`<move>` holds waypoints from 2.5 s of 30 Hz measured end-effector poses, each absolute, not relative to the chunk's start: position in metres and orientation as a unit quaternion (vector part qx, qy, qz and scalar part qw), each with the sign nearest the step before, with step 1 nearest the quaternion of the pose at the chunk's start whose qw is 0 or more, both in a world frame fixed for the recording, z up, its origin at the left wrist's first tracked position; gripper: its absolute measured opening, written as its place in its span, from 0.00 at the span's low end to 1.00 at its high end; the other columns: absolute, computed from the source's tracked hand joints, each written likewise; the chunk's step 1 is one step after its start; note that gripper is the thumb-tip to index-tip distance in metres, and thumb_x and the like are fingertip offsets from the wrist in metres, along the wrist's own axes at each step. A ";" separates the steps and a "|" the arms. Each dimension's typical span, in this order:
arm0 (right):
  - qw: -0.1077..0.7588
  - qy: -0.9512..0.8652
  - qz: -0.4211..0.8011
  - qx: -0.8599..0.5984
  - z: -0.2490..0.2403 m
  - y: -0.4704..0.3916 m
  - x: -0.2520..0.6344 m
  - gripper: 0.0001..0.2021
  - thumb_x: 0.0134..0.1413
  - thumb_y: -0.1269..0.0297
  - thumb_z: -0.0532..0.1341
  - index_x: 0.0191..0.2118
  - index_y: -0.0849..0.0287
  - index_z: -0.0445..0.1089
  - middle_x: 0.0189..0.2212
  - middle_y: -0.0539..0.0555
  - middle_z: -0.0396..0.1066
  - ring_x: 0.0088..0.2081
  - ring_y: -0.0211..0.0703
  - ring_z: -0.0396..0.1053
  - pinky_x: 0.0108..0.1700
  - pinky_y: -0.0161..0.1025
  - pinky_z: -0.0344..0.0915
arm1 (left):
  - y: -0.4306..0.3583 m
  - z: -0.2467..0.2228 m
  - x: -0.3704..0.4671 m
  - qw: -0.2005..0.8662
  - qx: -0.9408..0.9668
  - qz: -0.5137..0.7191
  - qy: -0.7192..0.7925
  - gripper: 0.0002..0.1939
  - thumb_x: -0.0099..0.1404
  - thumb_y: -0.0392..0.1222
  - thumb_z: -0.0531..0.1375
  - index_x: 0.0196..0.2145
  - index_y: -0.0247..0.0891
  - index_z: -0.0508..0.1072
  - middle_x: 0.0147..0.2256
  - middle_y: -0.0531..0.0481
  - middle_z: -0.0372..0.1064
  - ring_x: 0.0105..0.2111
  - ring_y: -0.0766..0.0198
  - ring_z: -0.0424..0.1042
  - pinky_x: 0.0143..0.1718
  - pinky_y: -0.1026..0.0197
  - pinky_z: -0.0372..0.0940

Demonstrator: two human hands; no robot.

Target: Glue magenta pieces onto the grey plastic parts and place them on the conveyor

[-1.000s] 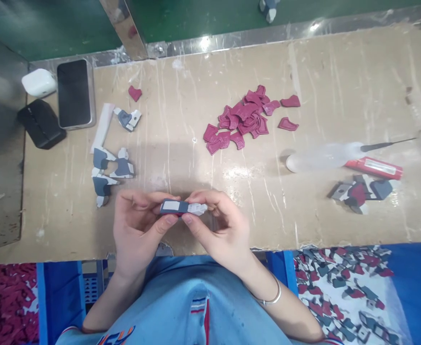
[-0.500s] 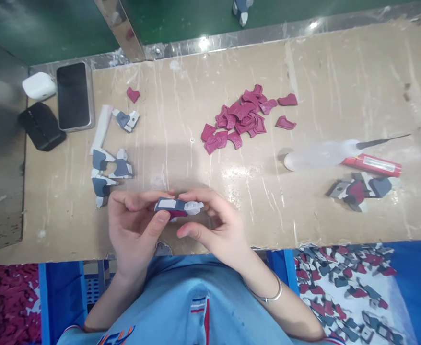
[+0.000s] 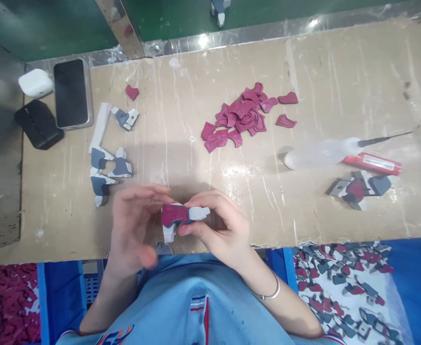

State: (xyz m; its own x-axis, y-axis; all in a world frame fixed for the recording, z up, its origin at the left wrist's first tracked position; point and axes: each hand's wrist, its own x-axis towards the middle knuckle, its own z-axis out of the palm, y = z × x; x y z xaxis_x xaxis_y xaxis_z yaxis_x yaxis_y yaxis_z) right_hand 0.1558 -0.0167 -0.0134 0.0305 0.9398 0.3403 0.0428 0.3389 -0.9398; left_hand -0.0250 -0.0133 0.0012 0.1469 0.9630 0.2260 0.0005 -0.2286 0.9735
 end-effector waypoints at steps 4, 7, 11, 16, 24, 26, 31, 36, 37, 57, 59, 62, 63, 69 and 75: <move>0.581 -0.548 0.415 -0.435 -0.012 -0.019 0.154 0.09 0.65 0.54 0.71 0.44 0.52 0.80 0.34 0.52 0.81 0.35 0.44 0.80 0.34 0.40 0.77 | -0.010 -0.001 -0.027 0.204 0.750 0.489 0.396 0.24 0.63 0.43 0.77 0.53 0.40 0.73 0.49 0.44 0.79 0.50 0.57 0.79 0.57 0.52 0.77; 0.585 -0.540 0.439 -0.417 -0.012 -0.018 0.152 0.11 0.62 0.52 0.73 0.42 0.52 0.80 0.32 0.51 0.81 0.32 0.43 0.79 0.32 0.39 0.76 | -0.008 0.005 -0.025 0.177 0.767 0.481 0.385 0.11 0.68 0.30 0.70 0.45 0.37 0.75 0.41 0.49 0.82 0.44 0.62 0.81 0.59 0.56 0.76; 0.584 -0.546 0.440 -0.410 -0.013 -0.016 0.152 0.12 0.61 0.51 0.74 0.43 0.52 0.79 0.31 0.50 0.79 0.31 0.43 0.77 0.32 0.39 0.76 | -0.008 0.009 -0.025 0.192 0.752 0.505 0.378 0.07 0.66 0.29 0.69 0.41 0.36 0.77 0.38 0.48 0.85 0.41 0.62 0.83 0.57 0.57 0.77; 0.598 -0.603 0.373 -0.374 -0.015 -0.012 0.155 0.15 0.61 0.52 0.74 0.48 0.51 0.77 0.38 0.53 0.80 0.40 0.47 0.80 0.41 0.44 0.81 | -0.008 0.007 -0.027 0.210 0.745 0.513 0.370 0.11 0.61 0.27 0.68 0.40 0.37 0.79 0.37 0.49 0.85 0.38 0.62 0.84 0.57 0.54 0.77; 0.567 -0.661 0.347 -0.348 -0.011 -0.011 0.159 0.10 0.68 0.55 0.69 0.46 0.55 0.75 0.34 0.54 0.80 0.37 0.48 0.81 0.38 0.45 0.81 | -0.010 0.000 -0.028 0.404 0.664 0.511 0.367 0.19 0.62 0.37 0.75 0.49 0.44 0.78 0.40 0.48 0.83 0.42 0.56 0.83 0.54 0.51 0.79; 0.566 -0.662 0.350 -0.344 -0.011 -0.012 0.159 0.10 0.68 0.55 0.69 0.46 0.54 0.75 0.34 0.54 0.81 0.36 0.49 0.81 0.38 0.46 0.81 | -0.013 0.000 -0.026 0.436 0.621 0.535 0.372 0.29 0.60 0.39 0.78 0.56 0.46 0.75 0.42 0.49 0.81 0.44 0.55 0.83 0.55 0.50 0.79; 0.570 -0.663 0.344 -0.341 -0.010 -0.010 0.158 0.10 0.68 0.55 0.69 0.44 0.55 0.74 0.31 0.53 0.80 0.34 0.46 0.80 0.35 0.43 0.80 | -0.019 0.005 -0.021 0.493 0.576 0.550 0.351 0.37 0.61 0.33 0.77 0.62 0.52 0.67 0.36 0.55 0.76 0.35 0.63 0.80 0.40 0.60 0.79; 0.572 -0.669 0.335 -0.335 -0.010 -0.008 0.158 0.11 0.66 0.55 0.71 0.43 0.54 0.73 0.32 0.52 0.80 0.34 0.46 0.81 0.34 0.42 0.80 | -0.020 0.007 -0.019 0.466 0.588 0.556 0.360 0.30 0.65 0.31 0.72 0.57 0.51 0.66 0.33 0.56 0.74 0.34 0.60 0.80 0.38 0.56 0.79; 0.575 -0.666 0.336 -0.337 -0.010 -0.008 0.158 0.11 0.66 0.54 0.71 0.45 0.53 0.73 0.32 0.52 0.80 0.34 0.46 0.81 0.35 0.43 0.80 | -0.020 0.007 -0.018 0.464 0.587 0.555 0.363 0.27 0.66 0.31 0.71 0.56 0.51 0.66 0.33 0.56 0.75 0.34 0.60 0.80 0.38 0.56 0.79; 0.540 -0.686 0.349 -0.341 -0.007 -0.012 0.161 0.06 0.68 0.61 0.68 0.42 0.56 0.74 0.30 0.54 0.79 0.32 0.47 0.80 0.35 0.44 0.79 | -0.012 -0.005 -0.020 0.587 0.550 0.524 0.280 0.45 0.60 0.29 0.76 0.66 0.58 0.62 0.45 0.53 0.67 0.39 0.67 0.74 0.42 0.64 0.77; 0.543 -0.684 0.351 -0.339 -0.007 -0.012 0.160 0.05 0.69 0.61 0.68 0.42 0.56 0.74 0.30 0.54 0.79 0.32 0.48 0.80 0.35 0.44 0.79 | -0.013 -0.005 -0.019 0.585 0.546 0.532 0.274 0.48 0.59 0.28 0.76 0.67 0.61 0.62 0.47 0.52 0.65 0.38 0.68 0.74 0.40 0.64 0.77; 0.540 -0.679 0.363 -0.339 -0.008 -0.013 0.159 0.04 0.69 0.62 0.67 0.42 0.55 0.75 0.30 0.54 0.78 0.31 0.47 0.79 0.35 0.45 0.80 | -0.014 -0.004 -0.019 0.585 0.545 0.534 0.275 0.50 0.59 0.26 0.75 0.68 0.65 0.61 0.48 0.51 0.64 0.37 0.66 0.75 0.33 0.64 0.77; 0.540 -0.677 0.368 -0.339 -0.008 -0.013 0.159 0.04 0.69 0.62 0.67 0.42 0.55 0.75 0.30 0.53 0.78 0.31 0.47 0.79 0.35 0.45 0.80 | -0.013 -0.004 -0.019 0.585 0.547 0.530 0.279 0.50 0.60 0.27 0.75 0.68 0.66 0.61 0.47 0.50 0.65 0.36 0.65 0.76 0.32 0.64 0.76; 0.558 -0.672 0.347 -0.342 -0.010 -0.014 0.160 0.06 0.68 0.61 0.68 0.46 0.54 0.73 0.30 0.53 0.79 0.31 0.49 0.80 0.33 0.46 0.80 | -0.009 -0.005 -0.019 0.522 0.574 0.549 0.311 0.49 0.57 0.39 0.80 0.68 0.64 0.63 0.43 0.52 0.65 0.34 0.64 0.75 0.36 0.60 0.80; 0.576 -0.665 0.332 -0.341 -0.008 -0.013 0.160 0.08 0.69 0.58 0.68 0.45 0.55 0.73 0.30 0.53 0.79 0.31 0.47 0.80 0.33 0.43 0.80 | -0.011 0.000 -0.017 0.449 0.611 0.570 0.317 0.51 0.57 0.34 0.80 0.69 0.57 0.62 0.46 0.54 0.65 0.36 0.70 0.74 0.54 0.58 0.80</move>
State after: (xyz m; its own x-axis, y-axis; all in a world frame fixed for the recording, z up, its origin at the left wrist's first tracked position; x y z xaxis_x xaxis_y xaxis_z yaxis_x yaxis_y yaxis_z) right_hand 0.1597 -0.0127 -0.0079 -0.1035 0.8360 0.5389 0.0717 0.5467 -0.8343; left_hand -0.0172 -0.0107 -0.0002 0.1494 0.8990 0.4117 -0.1245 -0.3959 0.9098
